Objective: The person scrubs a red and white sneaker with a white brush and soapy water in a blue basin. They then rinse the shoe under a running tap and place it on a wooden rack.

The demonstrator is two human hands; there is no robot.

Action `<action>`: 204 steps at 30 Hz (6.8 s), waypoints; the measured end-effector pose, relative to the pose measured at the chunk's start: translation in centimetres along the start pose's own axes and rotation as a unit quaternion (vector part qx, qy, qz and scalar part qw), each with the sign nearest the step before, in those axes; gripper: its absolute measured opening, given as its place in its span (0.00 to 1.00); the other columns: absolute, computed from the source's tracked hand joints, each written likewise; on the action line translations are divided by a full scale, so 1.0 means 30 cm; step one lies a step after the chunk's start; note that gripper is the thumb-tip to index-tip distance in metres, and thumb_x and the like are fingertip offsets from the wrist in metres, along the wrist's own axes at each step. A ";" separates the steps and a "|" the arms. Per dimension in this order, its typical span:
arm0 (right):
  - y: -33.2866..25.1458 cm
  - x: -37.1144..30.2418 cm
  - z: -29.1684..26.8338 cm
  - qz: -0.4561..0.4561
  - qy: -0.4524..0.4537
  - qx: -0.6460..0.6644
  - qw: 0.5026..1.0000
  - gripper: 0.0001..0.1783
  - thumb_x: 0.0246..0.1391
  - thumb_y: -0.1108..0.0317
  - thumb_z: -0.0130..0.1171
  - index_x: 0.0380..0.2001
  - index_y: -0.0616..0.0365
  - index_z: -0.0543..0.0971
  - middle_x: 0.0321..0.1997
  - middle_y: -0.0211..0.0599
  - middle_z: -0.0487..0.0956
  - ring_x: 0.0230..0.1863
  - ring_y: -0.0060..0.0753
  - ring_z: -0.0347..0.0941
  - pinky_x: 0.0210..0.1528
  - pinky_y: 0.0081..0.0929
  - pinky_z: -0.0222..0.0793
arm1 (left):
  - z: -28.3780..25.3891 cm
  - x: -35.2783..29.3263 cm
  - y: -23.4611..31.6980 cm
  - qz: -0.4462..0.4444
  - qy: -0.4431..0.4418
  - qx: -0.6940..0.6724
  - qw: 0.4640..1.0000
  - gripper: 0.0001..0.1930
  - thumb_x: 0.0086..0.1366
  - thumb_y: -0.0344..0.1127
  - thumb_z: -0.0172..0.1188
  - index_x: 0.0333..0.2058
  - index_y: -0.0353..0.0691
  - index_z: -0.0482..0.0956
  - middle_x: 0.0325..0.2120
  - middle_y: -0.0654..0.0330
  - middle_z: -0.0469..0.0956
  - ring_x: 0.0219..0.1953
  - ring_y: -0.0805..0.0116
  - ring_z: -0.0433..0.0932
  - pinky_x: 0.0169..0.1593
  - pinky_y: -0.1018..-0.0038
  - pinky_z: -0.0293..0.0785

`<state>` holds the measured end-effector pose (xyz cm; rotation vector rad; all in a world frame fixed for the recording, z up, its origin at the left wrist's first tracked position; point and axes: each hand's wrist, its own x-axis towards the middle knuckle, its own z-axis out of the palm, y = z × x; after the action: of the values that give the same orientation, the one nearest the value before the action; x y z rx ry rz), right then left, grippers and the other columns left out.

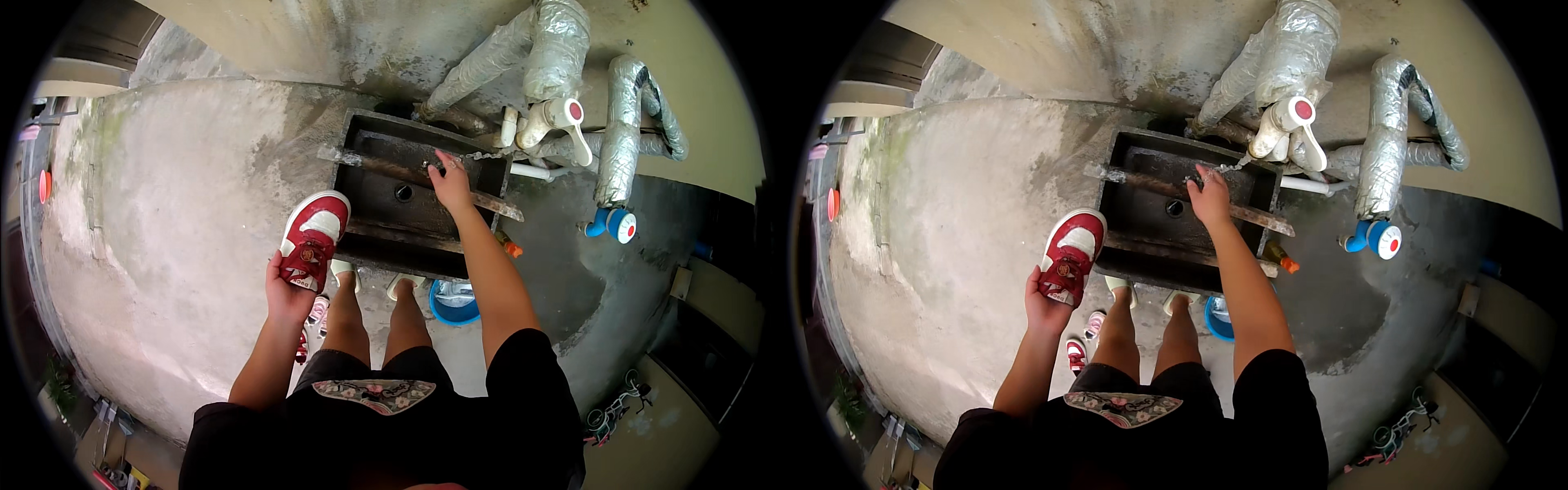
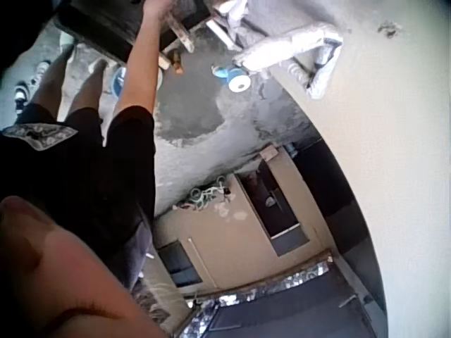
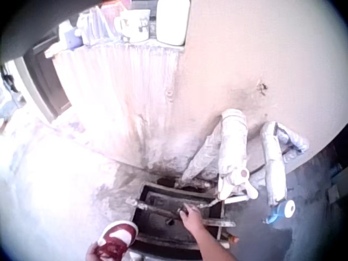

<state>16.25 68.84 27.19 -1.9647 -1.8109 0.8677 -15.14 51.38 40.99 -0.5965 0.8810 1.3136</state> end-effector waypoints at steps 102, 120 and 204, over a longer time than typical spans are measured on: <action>-0.320 0.038 -0.307 0.233 -0.134 0.576 0.772 0.25 0.60 0.45 0.51 0.49 0.52 0.73 0.44 0.31 0.79 0.40 0.28 0.76 0.38 0.34 0.74 | 0.541 0.196 -0.365 -0.036 -0.101 -0.120 0.987 0.26 0.70 0.51 0.40 0.53 0.34 0.67 0.56 0.47 0.67 0.62 0.52 0.63 0.63 0.54 0.60; -0.257 0.100 -0.246 0.185 -0.277 0.415 0.846 0.21 0.58 0.51 0.52 0.44 0.56 0.74 0.36 0.32 0.77 0.29 0.26 0.74 0.24 0.28 0.71 | 0.699 0.177 -0.476 0.045 -0.306 0.197 0.930 0.22 0.73 0.46 0.35 0.48 0.34 0.70 0.46 0.47 0.75 0.49 0.57 0.75 0.54 0.59 0.72; -0.071 -0.494 -0.394 0.261 -0.117 0.764 0.579 0.28 0.65 0.52 0.38 0.59 0.61 0.64 0.57 0.42 0.72 0.55 0.39 0.71 0.55 0.42 0.70 | 0.768 0.539 -0.534 0.108 -0.224 0.657 0.712 0.13 0.63 0.43 0.61 0.33 0.37 0.79 0.25 0.65 0.77 0.30 0.78 0.73 0.36 0.79 0.70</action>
<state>21.95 56.52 40.60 -0.9893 0.0629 1.9259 5.69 76.08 38.82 0.9473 1.2159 0.6499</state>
